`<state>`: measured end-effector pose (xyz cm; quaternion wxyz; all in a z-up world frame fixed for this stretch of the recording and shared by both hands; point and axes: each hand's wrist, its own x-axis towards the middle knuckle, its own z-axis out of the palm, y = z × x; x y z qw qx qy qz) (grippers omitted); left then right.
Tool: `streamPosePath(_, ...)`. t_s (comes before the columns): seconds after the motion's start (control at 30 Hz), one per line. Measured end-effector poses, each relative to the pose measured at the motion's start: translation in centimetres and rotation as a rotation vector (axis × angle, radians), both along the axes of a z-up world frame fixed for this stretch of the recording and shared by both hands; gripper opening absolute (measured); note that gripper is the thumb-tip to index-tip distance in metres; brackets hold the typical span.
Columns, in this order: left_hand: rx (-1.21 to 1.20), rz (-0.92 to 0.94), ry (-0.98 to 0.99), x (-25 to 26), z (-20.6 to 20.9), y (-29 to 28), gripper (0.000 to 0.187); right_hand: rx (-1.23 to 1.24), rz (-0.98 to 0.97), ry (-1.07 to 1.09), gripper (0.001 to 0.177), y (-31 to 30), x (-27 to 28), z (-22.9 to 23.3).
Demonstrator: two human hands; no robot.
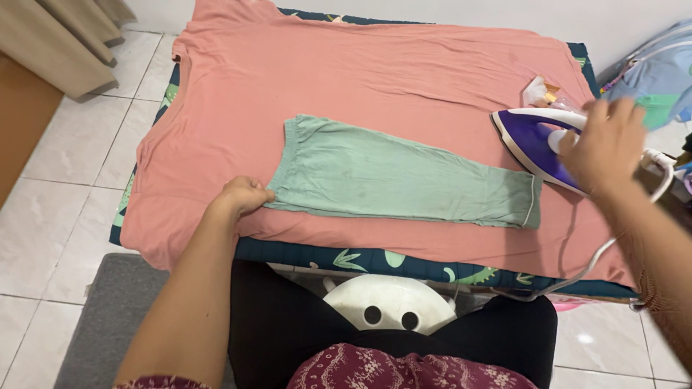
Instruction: The person irons a light green pair of shorts on a pink cloth-covered surface, then folds them. Afterwards, they pick up a dark brown top, unfold it, and begin ironing it.
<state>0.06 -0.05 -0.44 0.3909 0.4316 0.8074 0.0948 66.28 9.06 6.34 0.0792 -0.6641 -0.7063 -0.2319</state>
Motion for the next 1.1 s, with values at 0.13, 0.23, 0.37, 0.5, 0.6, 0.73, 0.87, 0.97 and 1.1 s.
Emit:
streamPosePath(0.13,0.017,-0.019,0.008,0.0,0.0,-0.3,0.028,-0.104,-0.007,0.291,0.037,-5.7,-1.9,-5.1)
streamPosePath(0.23,0.039,-0.021,0.016,0.2,0.3,-0.5,0.028,-0.277,-0.245,0.399,0.062,-6.7,-2.9,-8.5)
streamPosePath(0.37,0.04,0.025,0.005,0.9,1.1,-0.8,0.031,-0.545,-0.577,0.724,0.076,-6.1,-2.2,-10.0)
streamPosePath(0.5,0.057,0.097,-0.018,1.8,2.3,-1.3,0.039,-0.542,-0.61,1.065,0.061,-4.8,-2.7,-10.1)
streamPosePath(0.6,0.087,0.147,-0.057,2.2,2.8,-1.7,0.046,-0.589,-0.591,0.992,0.053,-4.4,-4.0,-9.2)
streamPosePath(0.73,0.094,0.147,-0.148,2.7,2.8,-1.9,0.04,-0.419,-0.376,0.975,0.047,-5.0,-7.0,-6.5)
streamPosePath(0.87,0.093,0.107,-0.155,2.5,2.3,-1.8,0.038,-0.193,-0.111,0.741,0.041,-4.6,-12.5,-3.6)
streamPosePath(0.97,0.063,0.094,-0.123,2.3,1.9,-1.6,0.04,-0.122,0.059,0.721,0.036,-5.0,-17.0,-2.3)
streamPosePath(1.1,0.072,0.093,-0.137,2.0,1.2,-1.4,0.042,-0.182,0.121,0.694,0.041,-5.4,-23.3,-2.4)
